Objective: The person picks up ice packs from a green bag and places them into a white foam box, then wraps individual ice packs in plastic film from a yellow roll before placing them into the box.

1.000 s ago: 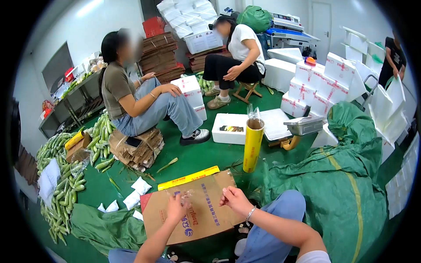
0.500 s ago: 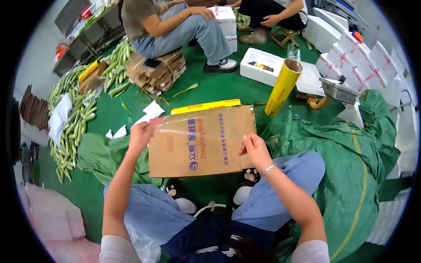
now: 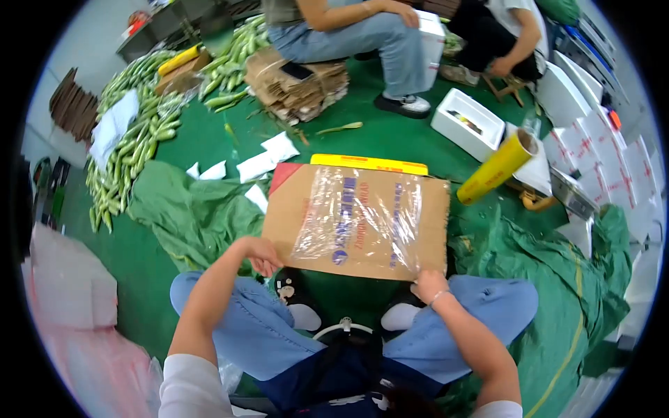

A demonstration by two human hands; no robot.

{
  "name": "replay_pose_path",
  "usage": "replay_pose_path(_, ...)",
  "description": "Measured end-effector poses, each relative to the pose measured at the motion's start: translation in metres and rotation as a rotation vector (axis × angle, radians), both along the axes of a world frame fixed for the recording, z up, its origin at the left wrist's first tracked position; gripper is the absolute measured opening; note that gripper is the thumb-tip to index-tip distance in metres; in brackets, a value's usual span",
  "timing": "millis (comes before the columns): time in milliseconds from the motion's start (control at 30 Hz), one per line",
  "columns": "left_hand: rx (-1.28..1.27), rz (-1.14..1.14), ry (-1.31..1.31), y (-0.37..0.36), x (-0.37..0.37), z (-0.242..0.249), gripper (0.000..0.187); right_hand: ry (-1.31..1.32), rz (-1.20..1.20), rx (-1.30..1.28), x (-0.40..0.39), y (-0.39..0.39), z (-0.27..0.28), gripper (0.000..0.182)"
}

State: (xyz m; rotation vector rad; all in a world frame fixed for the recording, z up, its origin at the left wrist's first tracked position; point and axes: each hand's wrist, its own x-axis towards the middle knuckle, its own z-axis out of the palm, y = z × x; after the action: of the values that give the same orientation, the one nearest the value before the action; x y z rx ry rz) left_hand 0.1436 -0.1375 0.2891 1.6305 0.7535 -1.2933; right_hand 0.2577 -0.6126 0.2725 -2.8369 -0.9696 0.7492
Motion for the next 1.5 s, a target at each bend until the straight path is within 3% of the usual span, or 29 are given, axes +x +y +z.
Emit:
replay_pose_path(67, 0.120, -0.249, 0.108, 0.041, 0.001, 0.006, 0.038, 0.020, -0.133, -0.056, -0.011, 0.011, 0.013, 0.028)
replay_pose_path(133, 0.406, -0.024, -0.087, 0.097, 0.004, -0.028, 0.034, 0.111, 0.244, -0.320, -0.019, 0.014, 0.023, 0.023)
replay_pose_path(200, 0.911, -0.667, -0.741, 0.170, 0.011, -0.106, 0.035, 0.160, 0.272, -0.397, -0.036, 0.012, 0.016, 0.024)
replay_pose_path(233, 1.071, -0.122, -0.931, 0.195, 0.011, -0.157, 0.034, 0.256, 0.286, -0.435, -0.040, 0.026, 0.033, 0.024)
replay_pose_path(267, 1.077, 0.225, -0.761, 0.170, 0.027, -0.119, 0.041, 0.221, 0.164, -0.419, -0.050, 0.032, 0.031, 0.026)
replay_pose_path(333, 1.015, 0.534, -0.621, 0.158, 0.041, -0.128, 0.055, 0.329, 0.112, -0.310, -0.055, 0.047, 0.039, 0.026)
replay_pose_path(367, 1.106, 0.610, -0.665, 0.150, 0.049, -0.147, 0.054, 0.340, 0.076, -0.268, -0.058, 0.048, 0.030, 0.028)
replay_pose_path(400, 1.070, 0.483, -0.644, 0.156, 0.059, -0.174, 0.062, 0.356, 0.038, -0.228, -0.060, 0.045, 0.018, 0.032)
replay_pose_path(500, 0.977, 0.614, -0.481, 0.144, 0.102, -0.177, 0.080, 0.380, 0.021, -0.095, -0.062, 0.043, 0.004, 0.028)
replay_pose_path(533, 0.919, 0.616, -0.413, 0.149, 0.113, -0.188, 0.089, 0.317, -0.008, -0.063, -0.067, 0.050, 0.014, 0.026)
replay_pose_path(567, 0.896, 0.631, -0.167, 0.158, 0.132, -0.204, 0.100, 0.327, -0.048, 0.003, -0.070, 0.050, 0.012, 0.027)
replay_pose_path(667, 1.060, 0.900, 0.153, 0.178, 0.164, -0.267, 0.078, 0.430, -0.097, 0.029, -0.073, 0.070, 0.027, 0.025)
replay_pose_path(700, 1.167, 1.030, 0.148, 0.181, 0.167, -0.286, 0.064, 0.430, -0.111, 0.019, -0.076, 0.074, 0.027, 0.025)
replay_pose_path(800, 1.128, 1.073, 0.058, 0.187, 0.146, -0.303, 0.058, 0.412, -0.002, -0.004, -0.084, 0.080, 0.027, 0.025)
replay_pose_path(833, 1.168, 0.940, -0.021, 0.167, 0.131, -0.250, 0.063, 0.427, 0.007, 0.053, -0.086, 0.080, 0.028, 0.027)
replay_pose_path(867, 1.170, 0.910, -0.120, 0.163, 0.119, -0.230, 0.064, 0.441, 0.012, 0.115, -0.089, 0.078, 0.029, 0.028)
replay_pose_path(1000, 1.017, 0.895, -0.630, 0.204, 0.040, -0.210, 0.067, 0.502, 0.054, 0.314, -0.075, 0.085, 0.057, 0.028)
replay_pose_path(1133, 0.771, 1.016, -1.102, 0.241, -0.007, -0.115, 0.072, 0.552, 0.139, 0.669, -0.051, 0.134, 0.109, 0.027)
replay_pose_path(1167, 0.726, 1.121, -1.178, 0.206, 0.003, -0.044, 0.090, 0.613, 0.065, 0.789, -0.050, 0.149, 0.114, 0.031)
replay_pose_path(1200, 0.641, 1.095, -1.245, 0.160, 0.012, 0.026, 0.091, 0.559, 0.046, 0.948, -0.047, 0.165, 0.113, 0.038)
replay_pose_path(1233, 0.585, 1.084, -1.323, 0.117, 0.018, 0.075, 0.093, 0.605, 0.004, 1.042, -0.041, 0.178, 0.131, 0.053)
replay_pose_path(1267, 0.367, 1.004, -1.370, 0.075, 0.022, 0.115, 0.091, 0.727, -0.023, 1.014, -0.030, 0.187, 0.149, 0.075)
replay_pose_path(1300, 0.039, 0.987, -1.430, 0.036, 0.025, 0.135, 0.085, 0.683, 0.020, 1.236, -0.029, 0.196, 0.155, 0.088)
replay_pose_path(1333, -0.182, 0.878, -1.458, 0.002, 0.030, 0.143, 0.079, 0.554, 0.059, 1.111, -0.021, 0.198, 0.156, 0.101)
replay_pose_path(1367, -0.310, 0.878, -1.368, -0.045, 0.029, 0.146, 0.076, 0.613, 0.055, 1.224, -0.022, 0.197, 0.157, 0.100)
replay_pose_path(1400, -0.387, 0.899, -1.313, -0.093, 0.030, 0.153, 0.079, 0.664, 0.043, 1.340, -0.024, 0.196, 0.156, 0.099)
replay_pose_path(1433, -0.262, 0.814, -1.309, -0.130, 0.028, 0.148, 0.082, 0.664, -0.037, 1.284, -0.029, 0.189, 0.153, 0.094)
replay_pose_path(1467, -0.183, 0.632, -1.430, -0.159, 0.030, 0.132, 0.081, 0.639, -0.106, 1.226, -0.029, 0.177, 0.150, 0.090)
replay_pose_path(1500, -0.231, 0.502, -1.383, -0.165, 0.033, 0.136, 0.079, 0.791, -0.214, 1.262, -0.022, 0.162, 0.145, 0.094)
